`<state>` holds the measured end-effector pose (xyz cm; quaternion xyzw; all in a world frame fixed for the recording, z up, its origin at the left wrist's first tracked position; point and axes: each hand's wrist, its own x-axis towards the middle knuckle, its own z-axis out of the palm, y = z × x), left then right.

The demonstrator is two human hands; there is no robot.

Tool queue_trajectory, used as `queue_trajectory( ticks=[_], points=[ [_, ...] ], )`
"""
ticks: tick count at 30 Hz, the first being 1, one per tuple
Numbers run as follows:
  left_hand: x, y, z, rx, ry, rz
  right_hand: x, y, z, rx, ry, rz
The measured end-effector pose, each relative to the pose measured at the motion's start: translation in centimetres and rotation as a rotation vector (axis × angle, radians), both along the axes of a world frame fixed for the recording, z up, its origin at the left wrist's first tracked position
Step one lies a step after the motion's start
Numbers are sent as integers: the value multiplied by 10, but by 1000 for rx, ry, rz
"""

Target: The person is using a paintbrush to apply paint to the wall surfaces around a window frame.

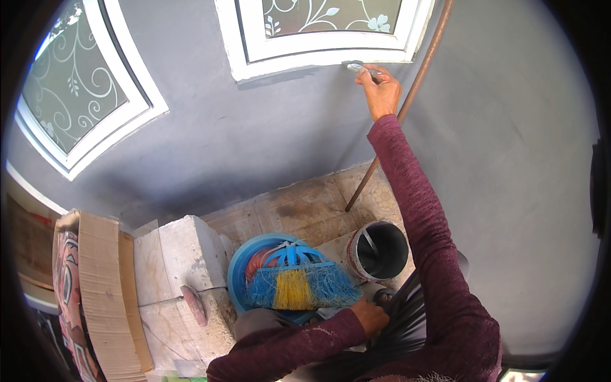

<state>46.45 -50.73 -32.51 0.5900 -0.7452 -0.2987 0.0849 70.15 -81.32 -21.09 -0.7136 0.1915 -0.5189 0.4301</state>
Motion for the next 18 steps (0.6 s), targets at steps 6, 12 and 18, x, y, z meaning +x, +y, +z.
queue_trajectory(
  ticks=[6, 12, 18],
  points=[
    [2, 0, 1, 21, 26, -9, 6, 5, -3, -11, -43, -2],
    [2, 2, 3, 5, 20, -5, 7, 13, -1, -6, -62, 16],
    [4, 2, 6, 23, 16, -22, 10, 23, 1, -9, -50, 23]
  ],
)
